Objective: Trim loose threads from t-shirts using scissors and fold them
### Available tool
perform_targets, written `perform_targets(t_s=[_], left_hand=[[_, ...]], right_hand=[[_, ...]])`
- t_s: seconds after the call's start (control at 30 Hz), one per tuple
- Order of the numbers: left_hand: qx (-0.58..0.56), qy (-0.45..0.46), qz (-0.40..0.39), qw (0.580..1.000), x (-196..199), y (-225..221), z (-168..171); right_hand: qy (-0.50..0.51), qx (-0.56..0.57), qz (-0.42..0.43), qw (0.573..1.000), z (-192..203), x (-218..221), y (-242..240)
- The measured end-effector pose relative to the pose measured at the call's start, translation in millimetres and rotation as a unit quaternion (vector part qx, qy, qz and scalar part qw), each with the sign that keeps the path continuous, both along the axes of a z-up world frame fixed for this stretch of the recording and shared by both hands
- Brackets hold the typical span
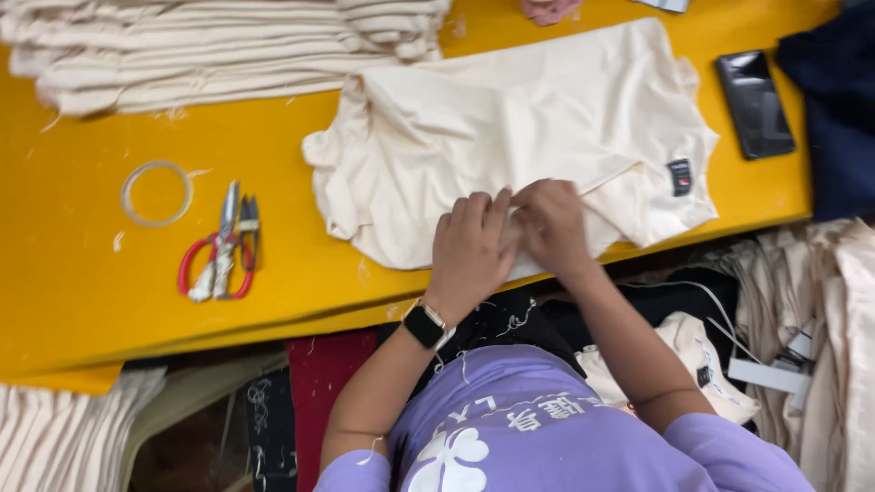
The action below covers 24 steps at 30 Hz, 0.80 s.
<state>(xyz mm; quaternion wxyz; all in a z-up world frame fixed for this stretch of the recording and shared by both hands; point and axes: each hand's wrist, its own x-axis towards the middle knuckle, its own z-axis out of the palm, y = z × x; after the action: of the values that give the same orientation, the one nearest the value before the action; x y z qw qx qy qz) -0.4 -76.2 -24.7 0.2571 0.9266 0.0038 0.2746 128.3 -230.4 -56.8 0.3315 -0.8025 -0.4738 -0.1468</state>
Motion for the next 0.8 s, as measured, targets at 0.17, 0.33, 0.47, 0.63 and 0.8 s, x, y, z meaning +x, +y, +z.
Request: perform_targets(t_s=[0.17, 0.33, 0.47, 0.63, 0.8], left_hand=[[-0.282, -0.287, 0.099, 0.910, -1.3, 26.2, -47.8], [-0.272, -0.348, 0.278, 0.853, -101.0, 90.8, -3.6], [-0.358, -0.274, 0.320, 0.834, -129.7, 91.2, -35.7], [-0.491, -0.259, 0.257, 0.791, -133.7, 84.7, -36.2], [-0.629, -0.225, 0.209, 0.715, -130.0, 124.0, -28.6]], right_hand=[[-0.103, -0.025, -0.167, 0.980, 34.3, -4.3, -38.6], [-0.091, 0.041, -0.344, 0.934, 20.3, 15.2, -132.1], [-0.053, 0.093, -0.373, 0.922, -12.8, 25.4, -169.6], [-0.104, 0.094, -0.254, 0.957, -2.5, 24.8, -171.8], [0.263, 0.169, -0.141, 0.939, -25.8, 57.1, -202.7]])
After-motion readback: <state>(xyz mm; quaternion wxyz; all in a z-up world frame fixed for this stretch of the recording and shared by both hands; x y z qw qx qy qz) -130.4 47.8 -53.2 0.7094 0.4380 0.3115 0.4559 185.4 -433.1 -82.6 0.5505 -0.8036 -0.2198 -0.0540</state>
